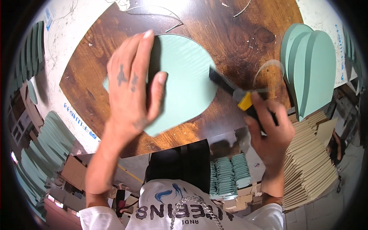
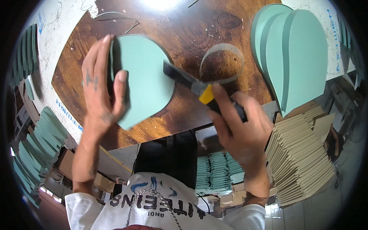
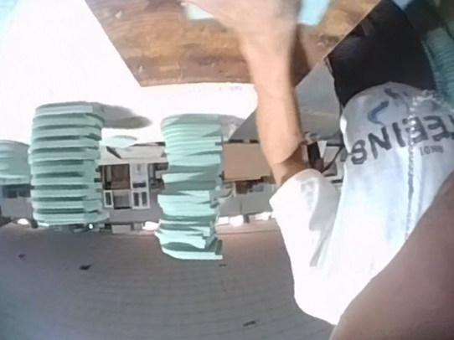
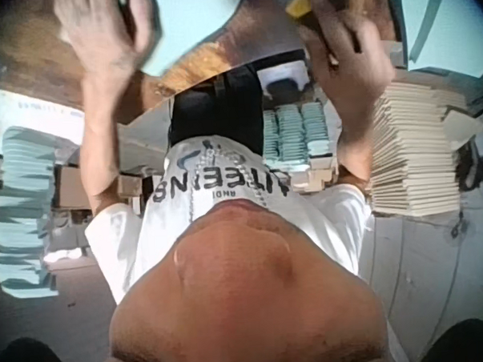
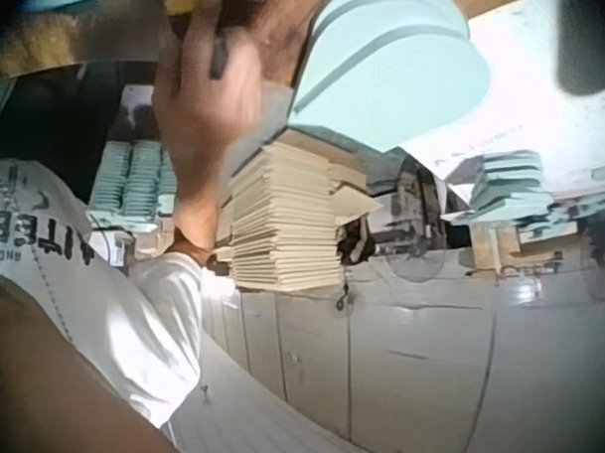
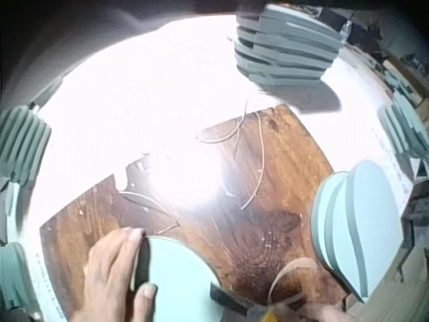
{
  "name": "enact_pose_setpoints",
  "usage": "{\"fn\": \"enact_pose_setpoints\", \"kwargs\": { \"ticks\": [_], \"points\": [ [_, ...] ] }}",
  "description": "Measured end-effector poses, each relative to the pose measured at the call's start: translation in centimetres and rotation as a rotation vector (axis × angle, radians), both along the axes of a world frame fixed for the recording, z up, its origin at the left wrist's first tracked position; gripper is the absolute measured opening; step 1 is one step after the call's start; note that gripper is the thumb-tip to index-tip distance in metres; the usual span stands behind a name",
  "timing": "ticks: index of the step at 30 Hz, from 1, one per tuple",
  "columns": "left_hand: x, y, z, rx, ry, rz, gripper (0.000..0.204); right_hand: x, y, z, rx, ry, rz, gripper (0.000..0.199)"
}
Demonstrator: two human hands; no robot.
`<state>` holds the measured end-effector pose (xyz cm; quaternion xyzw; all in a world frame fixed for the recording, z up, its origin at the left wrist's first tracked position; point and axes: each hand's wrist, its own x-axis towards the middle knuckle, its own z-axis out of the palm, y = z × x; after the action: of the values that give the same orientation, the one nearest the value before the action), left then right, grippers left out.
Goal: The person is trimming the excess material from the edges of green foam pieces using a utility knife.
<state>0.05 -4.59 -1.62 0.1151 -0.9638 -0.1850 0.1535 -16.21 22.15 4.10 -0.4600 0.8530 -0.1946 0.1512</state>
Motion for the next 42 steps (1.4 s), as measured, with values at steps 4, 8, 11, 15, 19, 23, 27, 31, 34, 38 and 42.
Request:
{"fn": "enact_pose_setpoints", "kwargs": {
  "ticks": [4,8,11,15,19,23,27,31,34,38,42],
  "points": [
    [-0.2,-4.4,1.5,-0.151,-0.122,-0.17,0.056,2.9,1.1,-0.3,-0.004,0.024,0.042,0.05],
    [1.0,1.8,2.3,-0.029,-0.136,0.154,0.062,4.4,1.6,0.0,-0.017,0.013,-0.03,0.049],
    [2.7,6.6,2.4,0.041,-0.256,0.246,0.061,5.1,1.5,-0.3,-0.047,-0.055,-0.12,0.049],
    [3.5,8.4,3.3,0.063,-0.404,0.117,0.058,5.1,0.7,0.2,-0.03,-0.148,-0.182,0.052],
    [3.8,8.7,2.1,-0.078,-0.295,0.086,0.067,5.4,0.7,-0.1,-0.051,-0.157,-0.207,0.054],
    [4.0,8.2,2.9,0.031,-0.269,0.021,0.066,5.3,1.0,-0.2,-0.071,-0.137,-0.191,0.054],
    [3.6,6.8,2.4,0.387,0.153,0.434,0.06,5.2,1.5,-0.3,-0.021,-0.07,-0.138,0.054],
    [1.5,6.2,1.6,-0.027,-0.242,0.738,0.068,4.9,1.4,-0.4,-0.018,-0.018,-0.106,0.053],
    [2.0,6.3,1.0,-0.081,-0.216,0.721,0.066,4.2,1.0,-0.5,-0.05,0.001,-0.095,0.051],
    [2.1,6.2,0.9,-0.102,-0.222,0.688,0.064,3.7,1.4,-0.9,-0.033,0.04,-0.055,0.049],
    [2.4,6.1,1.0,-0.108,-0.213,0.665,0.062,3.2,1.3,-1.0,-0.034,0.04,-0.021,0.05]
  ]
}}
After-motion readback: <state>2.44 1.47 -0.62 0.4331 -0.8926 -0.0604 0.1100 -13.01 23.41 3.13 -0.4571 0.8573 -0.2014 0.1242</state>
